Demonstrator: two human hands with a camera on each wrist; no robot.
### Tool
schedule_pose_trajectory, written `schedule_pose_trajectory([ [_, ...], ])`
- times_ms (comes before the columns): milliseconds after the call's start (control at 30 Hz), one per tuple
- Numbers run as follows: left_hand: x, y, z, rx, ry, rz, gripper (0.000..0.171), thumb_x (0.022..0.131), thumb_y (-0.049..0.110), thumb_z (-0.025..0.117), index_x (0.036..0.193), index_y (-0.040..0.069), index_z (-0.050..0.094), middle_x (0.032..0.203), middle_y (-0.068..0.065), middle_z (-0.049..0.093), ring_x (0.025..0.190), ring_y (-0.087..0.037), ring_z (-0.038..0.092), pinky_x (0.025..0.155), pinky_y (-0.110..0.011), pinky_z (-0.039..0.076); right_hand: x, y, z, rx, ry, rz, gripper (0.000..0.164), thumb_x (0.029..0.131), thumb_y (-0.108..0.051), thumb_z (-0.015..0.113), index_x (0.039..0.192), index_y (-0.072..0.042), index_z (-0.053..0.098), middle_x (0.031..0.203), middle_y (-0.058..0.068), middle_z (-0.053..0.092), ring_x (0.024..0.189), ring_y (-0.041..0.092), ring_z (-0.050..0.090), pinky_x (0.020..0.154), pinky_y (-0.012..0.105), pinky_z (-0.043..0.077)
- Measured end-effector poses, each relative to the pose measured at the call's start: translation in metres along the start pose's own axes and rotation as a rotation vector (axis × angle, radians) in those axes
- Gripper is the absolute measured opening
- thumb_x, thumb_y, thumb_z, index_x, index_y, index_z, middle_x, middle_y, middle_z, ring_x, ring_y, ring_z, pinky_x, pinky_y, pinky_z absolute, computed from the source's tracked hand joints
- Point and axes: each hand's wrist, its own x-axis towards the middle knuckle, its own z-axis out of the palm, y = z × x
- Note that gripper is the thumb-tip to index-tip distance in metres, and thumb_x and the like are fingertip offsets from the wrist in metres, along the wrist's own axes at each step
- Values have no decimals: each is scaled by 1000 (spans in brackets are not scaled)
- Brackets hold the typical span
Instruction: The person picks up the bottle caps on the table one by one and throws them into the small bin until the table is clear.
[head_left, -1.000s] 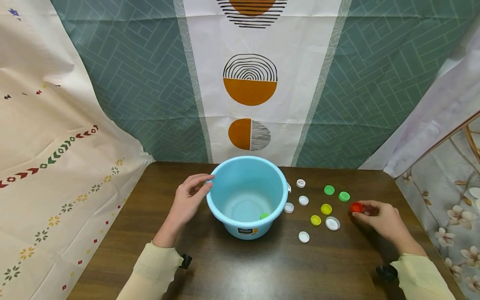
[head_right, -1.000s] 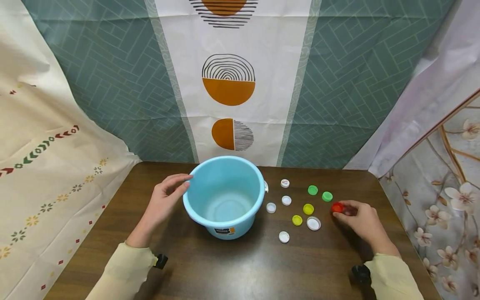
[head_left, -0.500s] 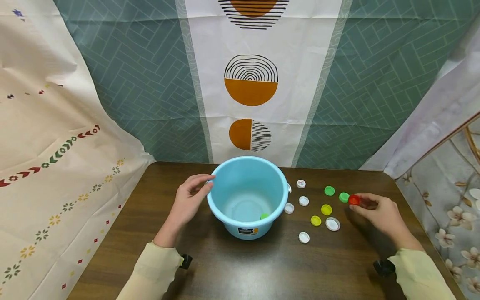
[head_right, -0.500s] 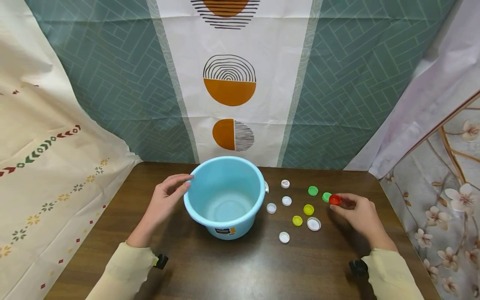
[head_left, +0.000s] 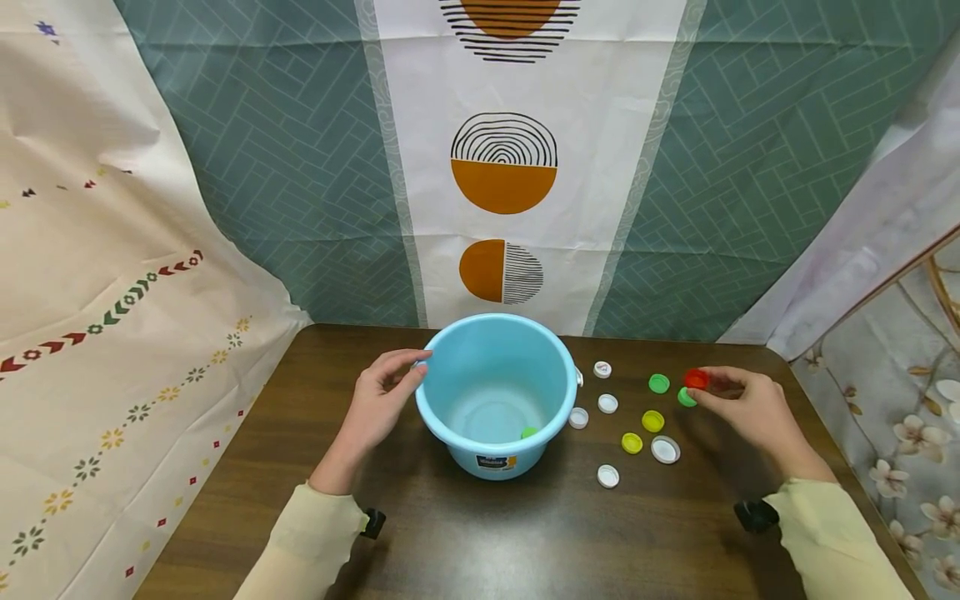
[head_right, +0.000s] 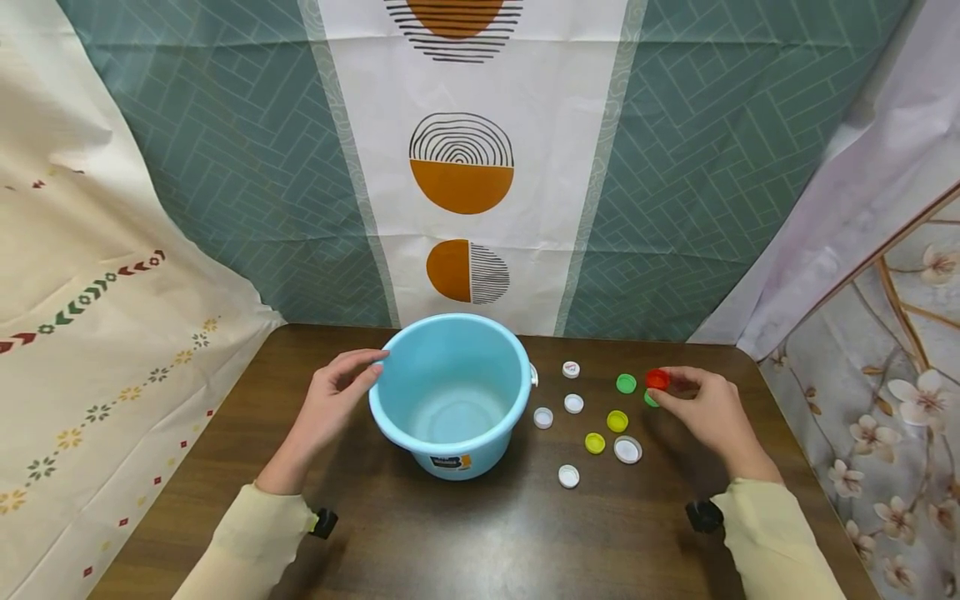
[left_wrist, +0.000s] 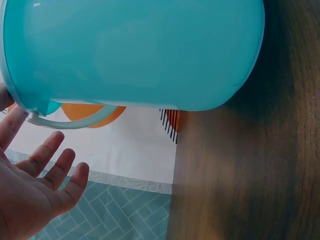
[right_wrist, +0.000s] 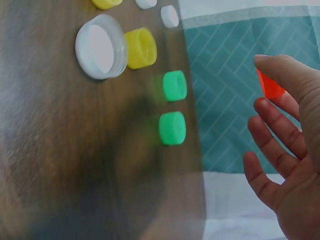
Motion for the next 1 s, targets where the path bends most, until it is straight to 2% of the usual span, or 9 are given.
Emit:
schedule_pose_trajectory([
  [133,0,0,0,-5,0,-7,29,92,23,60,117,10,65,124,-7,57,100,-17,55,74,-26,50,4,-11,0,17,1,-20,48,76,-46,73,111,-14,66,101,10,70,74,-2,58,58,19,50],
  [400,0,-1,1,-6,0,-7,29,92,22,60,118,10,65,124,-8,57,99,-18,56,73,-25,50,10,-30,1,19,-13,-51,48,79,-46,71,113,-13,65,102,10,69,82,14,63,60,19,50],
  [667,1,0,1,-16,6,-5,29,92,23,60,117,9,65,123,-7,58,103,-17,54,76,-26,50,18,-48,7,20,-17,-64,50,78,-49,70,114,-15,65,102,6,69,82,12,61,62,20,49],
  [867,1,-2,1,-10,3,-5,29,92,23,60,118,10,64,124,-7,57,102,-17,55,76,-25,49,23,-63,10,65,-31,-41,50,76,-52,71,114,-19,64,98,4,70,79,15,62,59,24,49],
  [1000,1,-2,1,-10,5,-2,29,92,23,60,118,9,65,124,-7,58,103,-16,54,78,-27,49,26,-77,10,82,-36,-50,51,76,-52,70,114,-19,64,101,3,69,85,16,61,64,21,49],
])
